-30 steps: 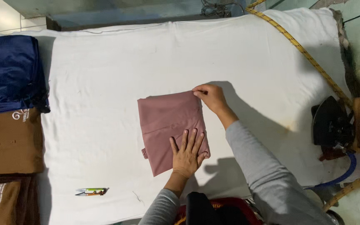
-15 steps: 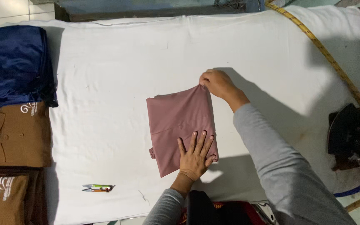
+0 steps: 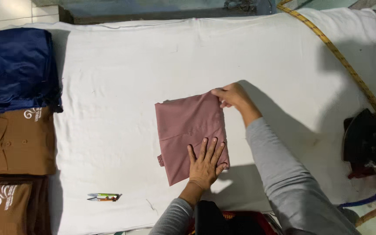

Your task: The person folds a pair of pink pants and a pair of green pants by hand on a white surface, using an iron to press the folds.

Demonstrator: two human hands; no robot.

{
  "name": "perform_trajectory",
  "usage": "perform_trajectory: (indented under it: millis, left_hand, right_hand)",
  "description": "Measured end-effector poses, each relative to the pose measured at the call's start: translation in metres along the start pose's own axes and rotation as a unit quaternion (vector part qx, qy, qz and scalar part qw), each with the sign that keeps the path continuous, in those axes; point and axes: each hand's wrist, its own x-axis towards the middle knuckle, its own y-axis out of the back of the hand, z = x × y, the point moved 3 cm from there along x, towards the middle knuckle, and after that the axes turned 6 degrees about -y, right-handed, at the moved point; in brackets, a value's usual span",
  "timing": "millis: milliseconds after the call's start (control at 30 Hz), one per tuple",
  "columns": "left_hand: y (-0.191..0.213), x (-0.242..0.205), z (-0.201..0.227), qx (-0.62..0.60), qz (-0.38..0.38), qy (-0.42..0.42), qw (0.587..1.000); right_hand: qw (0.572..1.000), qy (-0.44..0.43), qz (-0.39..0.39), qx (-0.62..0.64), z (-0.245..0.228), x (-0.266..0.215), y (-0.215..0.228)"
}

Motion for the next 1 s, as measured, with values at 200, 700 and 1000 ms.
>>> perform_trajectory:
  millis: [200, 700, 1000]
  left_hand:
    - [0.004, 0.001, 0.000, -0.002, -0.005, -0.001, 1.000]
    - [0.060, 0.059, -0.151, -0.185, -0.042, 0.205, 0.960]
    - [0.047, 0.059, -0.152, -0.178, -0.071, 0.207, 0.959]
  right_hand:
    - [0.988, 0.084, 0.077, 0.102, 0.013, 0.046, -0.012]
    - [0.852, 0.397, 0.159, -0.302, 0.003, -0.058, -0.071]
    - [0.967, 0.172, 0.182, -0.038, 0.108, -0.084, -0.026]
